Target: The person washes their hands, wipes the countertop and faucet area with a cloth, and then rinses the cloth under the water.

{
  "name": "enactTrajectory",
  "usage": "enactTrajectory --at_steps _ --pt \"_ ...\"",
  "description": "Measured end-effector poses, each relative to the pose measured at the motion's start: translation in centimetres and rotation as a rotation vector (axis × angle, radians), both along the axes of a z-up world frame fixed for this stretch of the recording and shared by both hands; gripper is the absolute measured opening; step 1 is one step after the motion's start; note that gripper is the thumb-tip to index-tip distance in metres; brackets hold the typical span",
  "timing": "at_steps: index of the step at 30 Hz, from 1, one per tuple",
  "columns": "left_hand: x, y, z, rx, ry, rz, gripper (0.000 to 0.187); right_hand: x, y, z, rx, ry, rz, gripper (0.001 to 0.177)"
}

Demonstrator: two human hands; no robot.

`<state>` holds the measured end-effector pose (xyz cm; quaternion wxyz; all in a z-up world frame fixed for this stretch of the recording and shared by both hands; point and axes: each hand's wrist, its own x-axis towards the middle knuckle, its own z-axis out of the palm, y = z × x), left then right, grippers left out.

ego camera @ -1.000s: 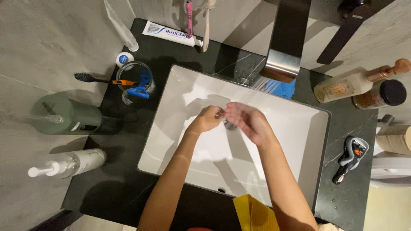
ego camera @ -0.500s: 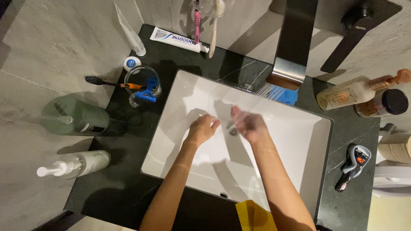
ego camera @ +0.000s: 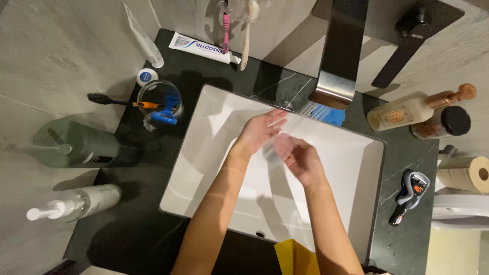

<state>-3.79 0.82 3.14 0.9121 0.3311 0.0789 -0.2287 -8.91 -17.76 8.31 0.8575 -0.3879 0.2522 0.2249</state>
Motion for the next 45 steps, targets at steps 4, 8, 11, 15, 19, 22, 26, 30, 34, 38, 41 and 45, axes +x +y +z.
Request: enactTrajectory --at_steps 4,8,11,15,19,22,26,30,34,38,41,45 --pt "1.7 -3.8 -0.6 -0.269 0.104 -0.016 0.055 -1.4 2.3 3.8 -0.026 -0.046 0.06 0.036" --pt "2.3 -5.8 -2.8 -0.357 0.152 0.075 0.026 -1.4 2.1 6.3 0.026 -0.013 -0.014 0.038" --pt "3.4 -4.4 -5.3 -0.317 0.213 0.098 0.026 -1.5 1.7 6.5 0.047 -0.024 0.1 0.04" --pt "4.5 1.0 -6.6 -0.383 0.188 0.081 0.046 -2.0 2.2 6.4 -0.023 0.013 0.12 0.043" --pt "2.5 6.3 -3.7 -0.272 0.166 0.23 0.048 -2.4 3.5 6.9 -0.008 0.028 0.131 0.045" --pt "0.5 7.9 -1.9 -0.34 0.174 0.304 0.059 -2.1 4.4 7.5 0.079 0.067 0.079 0.046" --pt "-1.2 7.4 -0.4 -0.242 0.255 0.298 0.051 -0.8 5.4 8.1 0.179 0.103 -0.07 0.047" --pt "-3.0 5.0 1.1 0.27 0.234 0.118 0.029 0.0 5.5 8.1 -0.222 -0.181 0.183 0.047" --pt "-4.2 2.3 0.4 0.652 0.005 0.111 0.019 -0.6 4.3 8.4 -0.687 -0.375 0.297 0.037" --pt "-4.8 0.9 0.4 0.973 -0.233 0.093 0.018 -1.6 3.8 10.0 -0.973 -0.479 0.388 0.027" --pt "-5.0 0.2 2.2 1.115 -0.241 0.034 0.02 -1.7 4.1 11.6 -1.113 -0.58 0.462 0.027" --pt "-5.1 0.1 5.0 1.239 -0.2 -0.086 0.021 -1.5 4.4 12.9 -1.16 -0.546 0.48 0.025"
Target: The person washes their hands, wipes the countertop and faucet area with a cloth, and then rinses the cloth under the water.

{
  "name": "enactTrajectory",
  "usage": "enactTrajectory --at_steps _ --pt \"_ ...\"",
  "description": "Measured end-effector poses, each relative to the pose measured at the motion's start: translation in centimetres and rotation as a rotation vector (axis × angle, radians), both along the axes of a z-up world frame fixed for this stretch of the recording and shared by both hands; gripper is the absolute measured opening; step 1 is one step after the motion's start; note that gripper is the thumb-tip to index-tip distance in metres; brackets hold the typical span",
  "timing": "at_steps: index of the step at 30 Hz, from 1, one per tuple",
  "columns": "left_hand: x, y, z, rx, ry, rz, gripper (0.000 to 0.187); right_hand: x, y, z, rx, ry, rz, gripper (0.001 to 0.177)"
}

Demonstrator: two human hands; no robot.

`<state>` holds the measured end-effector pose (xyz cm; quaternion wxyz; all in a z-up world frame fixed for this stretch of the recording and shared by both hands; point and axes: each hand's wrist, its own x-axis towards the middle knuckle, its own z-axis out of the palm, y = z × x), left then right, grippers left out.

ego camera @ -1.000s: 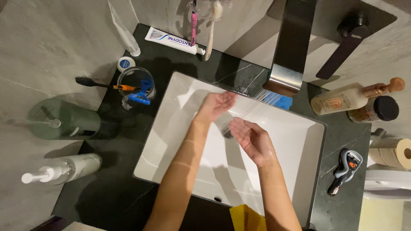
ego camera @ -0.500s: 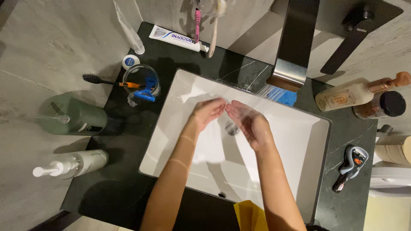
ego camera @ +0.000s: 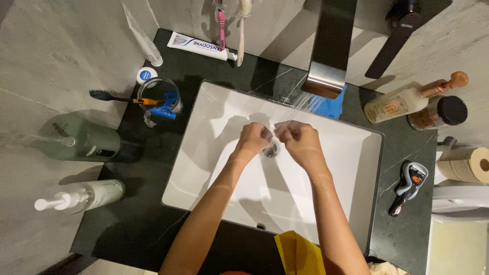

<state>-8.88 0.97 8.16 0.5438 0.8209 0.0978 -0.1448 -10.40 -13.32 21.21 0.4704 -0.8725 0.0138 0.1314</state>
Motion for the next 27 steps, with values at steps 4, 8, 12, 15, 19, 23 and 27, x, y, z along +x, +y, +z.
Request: enactTrajectory --at_steps 4,8,12,15,19,23,27 --pt "-0.4 0.5 0.4 -0.12 -0.068 -0.013 0.019 0.2 -0.2 0.1 -0.002 0.008 0.005 0.026" --pt "-0.4 0.9 0.0 -0.163 -0.05 -0.026 0.013 0.2 -0.3 -0.3 -0.036 -0.048 0.014 0.022" --pt "-0.2 1.1 0.2 -0.042 -0.089 -0.061 0.015 0.1 -0.4 -0.1 0.176 -0.028 0.098 0.02" --pt "-0.2 1.2 0.5 -0.061 -0.091 -0.128 0.027 0.2 -0.1 0.0 -0.006 -0.076 0.091 0.019" --pt "-0.7 1.6 0.0 -0.124 -0.098 -0.168 0.036 0.4 -0.2 -0.4 0.09 -0.029 0.042 0.019" --pt "-0.1 1.6 -2.0 -0.132 -0.067 -0.211 0.033 0.6 -0.6 -1.0 0.11 -0.104 -0.062 0.023" --pt "-0.2 2.2 -3.8 -0.576 0.002 -0.158 0.026 0.5 -0.9 -1.1 0.13 -0.174 -0.095 0.017"
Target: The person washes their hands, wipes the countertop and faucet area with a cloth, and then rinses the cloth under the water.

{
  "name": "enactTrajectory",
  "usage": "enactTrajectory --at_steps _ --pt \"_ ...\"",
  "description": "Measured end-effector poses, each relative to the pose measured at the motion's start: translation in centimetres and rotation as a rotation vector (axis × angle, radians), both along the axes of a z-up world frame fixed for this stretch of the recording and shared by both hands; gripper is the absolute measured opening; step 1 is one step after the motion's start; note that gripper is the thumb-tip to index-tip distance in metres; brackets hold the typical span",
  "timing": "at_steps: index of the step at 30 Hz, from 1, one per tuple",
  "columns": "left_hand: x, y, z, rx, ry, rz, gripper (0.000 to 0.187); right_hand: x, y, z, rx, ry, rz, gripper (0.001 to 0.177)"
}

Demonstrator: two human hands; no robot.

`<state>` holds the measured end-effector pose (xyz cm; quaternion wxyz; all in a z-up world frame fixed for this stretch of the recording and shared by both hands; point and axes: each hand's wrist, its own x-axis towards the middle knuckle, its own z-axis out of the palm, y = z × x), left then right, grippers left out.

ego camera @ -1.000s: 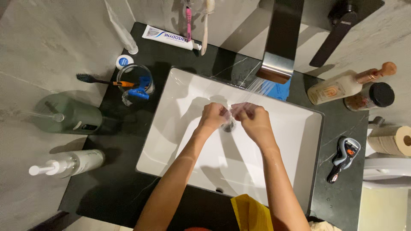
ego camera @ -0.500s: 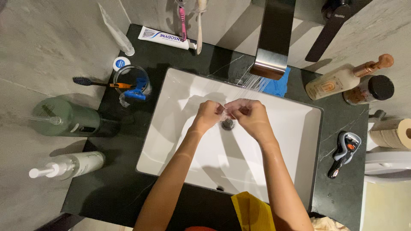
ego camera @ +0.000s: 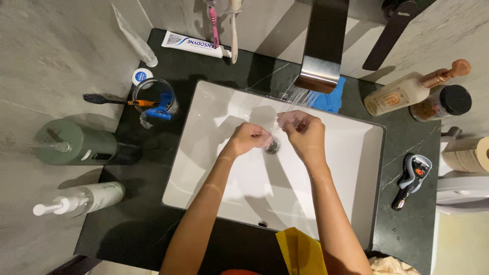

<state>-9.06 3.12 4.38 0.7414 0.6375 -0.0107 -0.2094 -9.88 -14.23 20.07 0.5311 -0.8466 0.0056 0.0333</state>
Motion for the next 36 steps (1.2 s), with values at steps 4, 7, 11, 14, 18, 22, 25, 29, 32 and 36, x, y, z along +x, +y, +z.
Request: enactTrajectory --at_steps 4,7,11,14,18,22,25,29,32,36 --pt "0.1 0.0 0.7 -0.014 0.142 -0.006 0.022 0.1 -0.1 -0.6 -0.067 0.012 0.029 0.02" --pt "0.2 -0.3 1.6 0.001 0.233 -0.009 0.026 0.3 -0.5 -2.1 -0.258 0.044 -0.039 0.016" --pt "0.1 -0.1 2.3 0.074 0.244 -0.018 0.03 0.8 -1.5 -4.5 -0.162 0.089 0.092 0.013" --pt "-0.2 0.1 2.4 0.029 0.265 -0.023 0.028 0.2 -1.5 -5.9 -0.205 0.205 0.107 0.013" --pt "-0.2 -0.2 2.0 0.061 0.181 0.0 0.025 0.1 -1.3 -6.7 -0.189 0.226 0.039 0.014" --pt "-0.9 -0.1 2.5 0.008 0.137 0.038 0.026 0.2 -1.4 -8.0 0.006 0.303 0.013 0.011" --pt "-1.2 0.2 3.1 -0.008 0.112 0.059 0.028 0.5 -1.8 -9.3 0.213 0.348 0.03 0.009" --pt "-1.3 0.7 3.8 0.064 0.13 0.061 0.029 0.4 -1.8 -10.0 0.253 0.396 0.038 0.009" --pt "-1.3 0.9 3.9 0.087 0.13 0.065 0.028 0.2 -1.5 -9.6 0.231 0.381 0.056 0.01" --pt "-1.3 1.0 4.1 0.055 0.125 0.045 0.027 -0.1 -1.3 -8.5 0.187 0.32 0.086 0.012"
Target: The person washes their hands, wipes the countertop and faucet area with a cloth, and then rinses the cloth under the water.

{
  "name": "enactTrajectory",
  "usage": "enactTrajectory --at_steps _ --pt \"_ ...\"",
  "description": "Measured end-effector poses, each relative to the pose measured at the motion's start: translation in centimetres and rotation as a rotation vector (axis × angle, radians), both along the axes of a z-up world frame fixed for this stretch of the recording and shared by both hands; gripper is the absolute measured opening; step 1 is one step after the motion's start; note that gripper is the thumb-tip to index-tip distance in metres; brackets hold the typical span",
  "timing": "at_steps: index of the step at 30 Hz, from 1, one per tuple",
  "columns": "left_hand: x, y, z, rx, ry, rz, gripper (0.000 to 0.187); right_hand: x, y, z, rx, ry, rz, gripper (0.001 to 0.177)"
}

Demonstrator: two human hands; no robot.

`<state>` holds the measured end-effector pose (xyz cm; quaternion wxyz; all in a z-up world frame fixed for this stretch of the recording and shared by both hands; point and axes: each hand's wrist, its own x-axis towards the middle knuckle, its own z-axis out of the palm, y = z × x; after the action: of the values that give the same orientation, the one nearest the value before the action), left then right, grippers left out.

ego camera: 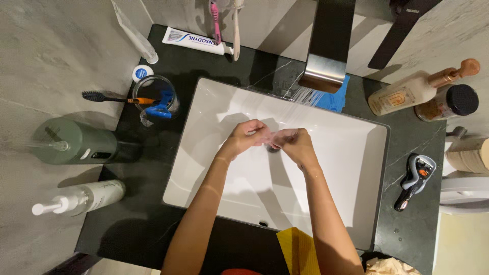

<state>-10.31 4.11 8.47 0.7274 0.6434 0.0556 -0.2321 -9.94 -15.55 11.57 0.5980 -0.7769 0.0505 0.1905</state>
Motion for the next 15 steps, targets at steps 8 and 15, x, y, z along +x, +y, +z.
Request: enactTrajectory --at_steps 8,15 --pt "-0.4 0.4 1.7 -0.033 -0.167 0.071 0.026 1.7 -1.6 -4.3 0.27 0.227 -0.201 0.021" --pt "-1.1 1.1 -0.2 -0.198 0.057 0.216 0.03 -0.5 -0.3 -2.1 0.179 0.165 -0.147 0.012"
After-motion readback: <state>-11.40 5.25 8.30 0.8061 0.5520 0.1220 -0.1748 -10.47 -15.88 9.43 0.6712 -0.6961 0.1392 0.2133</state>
